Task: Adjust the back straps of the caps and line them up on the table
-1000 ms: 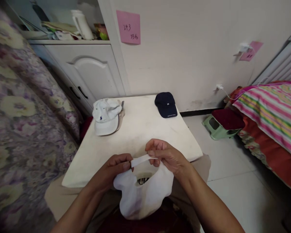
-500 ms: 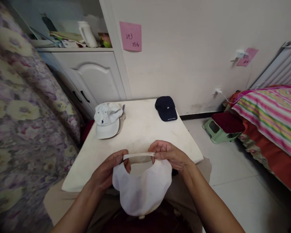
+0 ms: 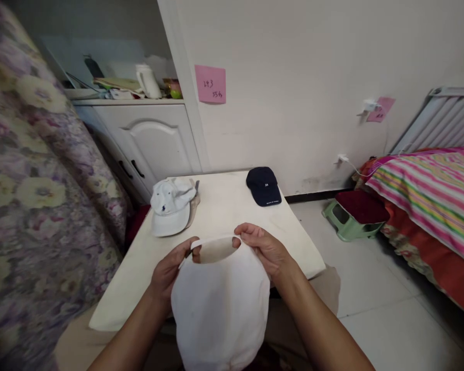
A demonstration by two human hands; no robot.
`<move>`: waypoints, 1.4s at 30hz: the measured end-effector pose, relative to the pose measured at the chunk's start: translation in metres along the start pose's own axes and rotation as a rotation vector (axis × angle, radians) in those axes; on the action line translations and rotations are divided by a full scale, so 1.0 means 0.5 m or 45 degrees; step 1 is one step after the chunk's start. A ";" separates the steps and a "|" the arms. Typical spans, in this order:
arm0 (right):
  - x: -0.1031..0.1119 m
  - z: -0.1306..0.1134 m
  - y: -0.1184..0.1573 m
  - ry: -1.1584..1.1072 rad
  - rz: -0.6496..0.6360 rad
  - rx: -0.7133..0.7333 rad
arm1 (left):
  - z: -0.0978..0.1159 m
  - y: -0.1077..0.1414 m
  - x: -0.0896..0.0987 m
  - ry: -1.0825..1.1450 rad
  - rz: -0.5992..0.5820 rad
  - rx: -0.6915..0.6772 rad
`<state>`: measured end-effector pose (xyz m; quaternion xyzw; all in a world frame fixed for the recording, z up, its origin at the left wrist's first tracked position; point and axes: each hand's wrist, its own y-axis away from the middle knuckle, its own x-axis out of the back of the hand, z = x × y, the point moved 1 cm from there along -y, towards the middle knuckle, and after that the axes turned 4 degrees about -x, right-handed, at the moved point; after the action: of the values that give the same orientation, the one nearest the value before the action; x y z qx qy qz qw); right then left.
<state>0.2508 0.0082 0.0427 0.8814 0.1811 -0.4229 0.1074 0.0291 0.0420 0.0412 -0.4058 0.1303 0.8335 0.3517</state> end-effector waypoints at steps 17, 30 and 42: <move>0.099 0.036 -0.043 0.030 0.138 0.034 | -0.039 -0.047 0.085 0.292 -0.074 -0.158; 0.203 0.060 -0.108 -0.168 0.260 0.150 | -0.015 -0.144 0.194 0.309 0.312 -0.134; 0.229 0.077 -0.121 -0.201 0.342 0.197 | -0.042 -0.103 0.246 0.328 0.381 -0.131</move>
<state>0.2647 0.0762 -0.0734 0.8673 0.0195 -0.4853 0.1088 0.0250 0.1276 -0.0631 -0.5024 0.1904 0.8232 0.1832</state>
